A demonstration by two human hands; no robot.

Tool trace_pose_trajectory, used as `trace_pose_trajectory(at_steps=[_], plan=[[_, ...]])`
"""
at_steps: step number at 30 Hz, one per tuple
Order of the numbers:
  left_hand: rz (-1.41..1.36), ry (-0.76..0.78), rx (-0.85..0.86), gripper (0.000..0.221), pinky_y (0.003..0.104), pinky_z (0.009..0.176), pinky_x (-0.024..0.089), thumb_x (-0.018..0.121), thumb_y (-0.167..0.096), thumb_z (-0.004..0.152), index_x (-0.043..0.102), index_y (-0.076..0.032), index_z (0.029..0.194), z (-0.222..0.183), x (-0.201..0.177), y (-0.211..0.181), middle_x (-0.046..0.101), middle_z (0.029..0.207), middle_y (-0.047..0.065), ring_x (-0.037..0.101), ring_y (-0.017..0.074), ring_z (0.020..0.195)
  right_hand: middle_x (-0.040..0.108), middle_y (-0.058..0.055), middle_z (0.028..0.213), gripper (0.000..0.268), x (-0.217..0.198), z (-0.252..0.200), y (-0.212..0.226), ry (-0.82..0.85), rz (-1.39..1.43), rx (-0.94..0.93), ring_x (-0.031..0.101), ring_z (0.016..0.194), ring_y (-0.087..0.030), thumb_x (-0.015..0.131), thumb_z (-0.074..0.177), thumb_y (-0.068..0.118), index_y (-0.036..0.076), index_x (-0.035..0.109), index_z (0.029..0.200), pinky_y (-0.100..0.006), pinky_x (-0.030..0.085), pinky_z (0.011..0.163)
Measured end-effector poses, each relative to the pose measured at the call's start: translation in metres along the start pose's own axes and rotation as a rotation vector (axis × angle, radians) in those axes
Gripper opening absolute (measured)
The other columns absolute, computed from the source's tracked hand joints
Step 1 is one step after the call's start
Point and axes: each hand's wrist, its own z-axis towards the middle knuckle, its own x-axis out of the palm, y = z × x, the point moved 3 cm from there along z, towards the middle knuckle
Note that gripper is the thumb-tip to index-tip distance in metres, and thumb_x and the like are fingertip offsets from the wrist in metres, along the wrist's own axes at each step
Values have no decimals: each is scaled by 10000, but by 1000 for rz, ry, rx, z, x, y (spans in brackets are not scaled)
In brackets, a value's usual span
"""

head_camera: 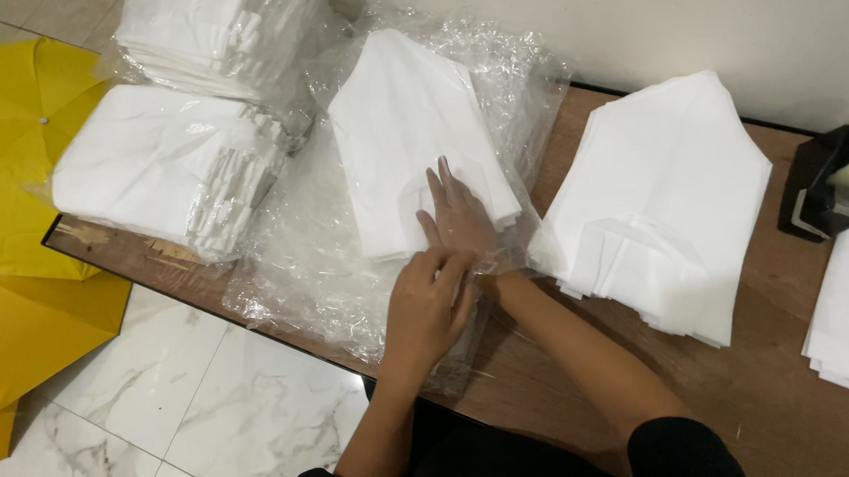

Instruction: The person repeatedly picks up stacks of folded white garments, places them onto a sheet of bubble wrap, and wraps them by folding the bubble wrap over the stack. The wrapped bundles are then set aside on the table.

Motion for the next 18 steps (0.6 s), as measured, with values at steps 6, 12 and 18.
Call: trace_pose_trajectory(at_steps=[6,12,18], plan=[[-40,-126,-14,194,335,711,543,648,0,862,718,-59,1033,10,-17,6,637,905,112,654,263,833,140,-175,1662,701,-1,-63,5,200,-157,-197,109,1507,-358,385,1052,359,30,106,1604,-387,120,1214],[-31,-232,-16,269,336,713,533,617,86,864,725,-91,1036,6,-26,17,626,906,97,646,275,853,590,-237,1361,401,-107,-128,11,635,587,-309,577,1247,-376,471,1025,235,15,581,1343,-514,469,1030],[69,-298,28,268,339,763,523,646,106,799,708,-115,938,3,-22,13,580,925,51,616,238,871,660,-201,1292,439,-173,-154,-34,195,402,200,597,1239,-383,555,961,248,37,583,1346,-550,425,1076]])
